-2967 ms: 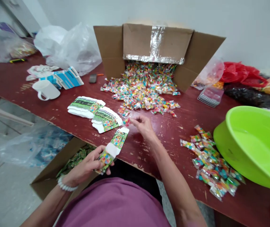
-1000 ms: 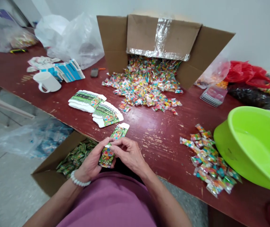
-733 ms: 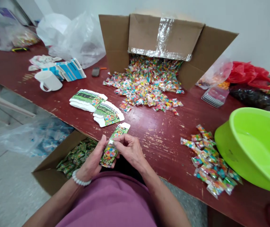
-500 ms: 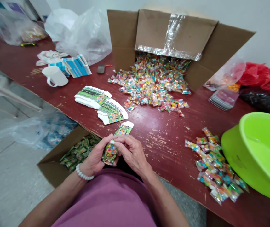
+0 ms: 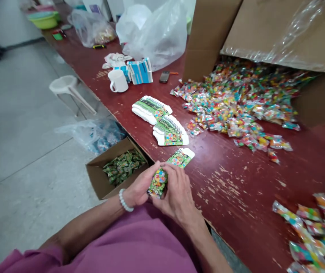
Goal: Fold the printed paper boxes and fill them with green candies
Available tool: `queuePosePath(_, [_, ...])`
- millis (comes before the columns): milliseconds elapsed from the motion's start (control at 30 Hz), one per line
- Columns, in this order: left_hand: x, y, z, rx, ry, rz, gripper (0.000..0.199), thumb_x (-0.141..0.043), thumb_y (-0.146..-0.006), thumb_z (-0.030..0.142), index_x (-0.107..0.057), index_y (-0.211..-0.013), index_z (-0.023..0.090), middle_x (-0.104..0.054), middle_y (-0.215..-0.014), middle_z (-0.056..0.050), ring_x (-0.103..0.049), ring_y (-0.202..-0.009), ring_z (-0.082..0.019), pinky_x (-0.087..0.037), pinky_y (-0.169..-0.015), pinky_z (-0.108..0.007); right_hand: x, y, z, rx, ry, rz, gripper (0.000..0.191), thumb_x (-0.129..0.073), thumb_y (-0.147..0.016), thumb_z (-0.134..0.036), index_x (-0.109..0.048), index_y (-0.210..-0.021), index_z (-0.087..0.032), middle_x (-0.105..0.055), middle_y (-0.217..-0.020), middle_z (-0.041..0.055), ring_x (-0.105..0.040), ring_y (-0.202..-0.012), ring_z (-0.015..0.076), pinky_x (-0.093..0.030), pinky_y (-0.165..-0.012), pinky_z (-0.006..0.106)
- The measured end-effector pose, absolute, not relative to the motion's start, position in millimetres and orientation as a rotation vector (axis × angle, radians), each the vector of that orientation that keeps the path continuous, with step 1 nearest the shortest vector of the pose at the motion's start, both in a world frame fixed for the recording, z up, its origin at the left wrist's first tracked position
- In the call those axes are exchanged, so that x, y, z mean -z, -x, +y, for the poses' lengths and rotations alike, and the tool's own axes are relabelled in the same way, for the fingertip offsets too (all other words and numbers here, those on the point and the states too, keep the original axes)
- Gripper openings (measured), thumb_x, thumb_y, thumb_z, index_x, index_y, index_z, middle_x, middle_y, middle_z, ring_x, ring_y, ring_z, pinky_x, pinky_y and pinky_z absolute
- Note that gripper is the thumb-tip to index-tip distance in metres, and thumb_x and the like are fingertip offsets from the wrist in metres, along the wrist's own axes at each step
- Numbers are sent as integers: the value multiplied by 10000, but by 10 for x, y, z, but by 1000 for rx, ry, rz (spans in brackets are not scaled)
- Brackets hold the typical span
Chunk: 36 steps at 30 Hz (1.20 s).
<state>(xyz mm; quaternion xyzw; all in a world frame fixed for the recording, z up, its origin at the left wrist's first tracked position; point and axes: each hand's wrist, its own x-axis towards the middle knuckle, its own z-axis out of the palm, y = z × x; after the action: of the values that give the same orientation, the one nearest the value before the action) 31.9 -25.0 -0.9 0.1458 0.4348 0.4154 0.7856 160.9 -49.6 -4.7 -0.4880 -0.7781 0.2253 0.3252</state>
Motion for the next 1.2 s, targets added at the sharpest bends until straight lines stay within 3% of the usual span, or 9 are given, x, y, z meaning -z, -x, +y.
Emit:
queuePosePath(133, [-17, 287, -176, -1000, -736, 1273, 486, -589, -874, 586, -635, -1185, 216, -693, -870, -34, -649, -719, -176, -496, -618, -268, 69, -1737, -323, -740, 1285, -1938, 908, -822, -694, -531, -361, -1419, -236, -398, -1485, 192, -495, -1292, 353, -480, -996, 502])
queuePosePath(267, [8, 826, -18, -927, -1454, 1891, 412, -618, -878, 464, -647, -1196, 203, -664, -1113, -89, -594, -1079, -264, -443, -948, -373, 261, -2072, -67, -521, 1577, -1703, 604, -686, -854, -486, -484, -1341, -191, -594, -1210, 162, -613, -1030, 298, -507, -908, 483])
queuePosePath(433, [121, 365, -57, -708, -2106, 1710, 375, -530, -952, 454, -618, -1224, 212, -648, -1146, -96, -565, -1056, -256, -418, -942, -389, 432, -2129, 163, -415, 1750, -1878, 478, -720, -821, -472, -617, -1181, -177, -601, -1120, 140, -605, -1017, 309, -508, -861, 440])
queuePosePath(567, [223, -171, -81, -317, -2467, 1563, 608, -561, -878, 637, -583, -1329, 231, -625, -1095, -107, -526, -978, -297, -393, -798, -408, 406, -2026, 227, -388, 2018, -1946, 585, -750, -771, -524, -613, -1191, -142, -575, -1110, 157, -594, -1025, 333, -491, -817, 421])
queuePosePath(667, [272, -256, -6, -200, -2497, 1575, 711, -505, -862, 704, -556, -1367, 206, -614, -1090, -117, -512, -965, -301, -369, -763, -401, 395, -2050, 269, -442, 2040, -1903, 535, -767, -739, -520, -631, -1122, -173, -586, -1078, 120, -604, -983, 300, -472, -754, 370])
queuePosePath(800, [283, -206, 80, -152, -2484, 1568, 791, -533, -822, 735, -527, -1395, 190, -608, -1107, -122, -509, -984, -296, -371, -771, -383, 396, -2154, 307, -523, 1966, -1710, 306, -730, -759, -435, -649, -931, -195, -637, -921, 54, -612, -804, 225, -430, -662, 311])
queuePosePath(1000, [136, -204, 83, -201, -2399, 1542, 726, -665, -771, 683, -605, -1334, 229, -612, -1109, -115, -529, -991, -301, -404, -802, -389, 215, -2304, 175, -620, 1784, -1582, 202, -643, -846, -399, -673, -768, -214, -677, -738, 12, -576, -629, 176, -390, -591, 284])
queuePosePath(1100, [-35, -204, 110, -353, -2169, 1366, 560, -622, -860, 594, -647, -1290, 235, -649, -1055, -99, -564, -967, -280, -424, -846, -389, 27, -2328, 29, -685, 1639, -1631, 152, -648, -869, -338, -677, -779, -218, -699, -793, 19, -608, -675, 178, -421, -634, 283])
queuePosePath(1200, [-174, -215, 151, -334, -1637, 942, 407, -541, -927, 523, -711, -1130, 213, -682, -944, -68, -622, -852, -219, -467, -773, -319, -179, -2274, -122, -766, 1544, -1713, 91, -661, -877, -287, -679, -810, -226, -693, -802, 13, -615, -682, 169, -425, -639, 274])
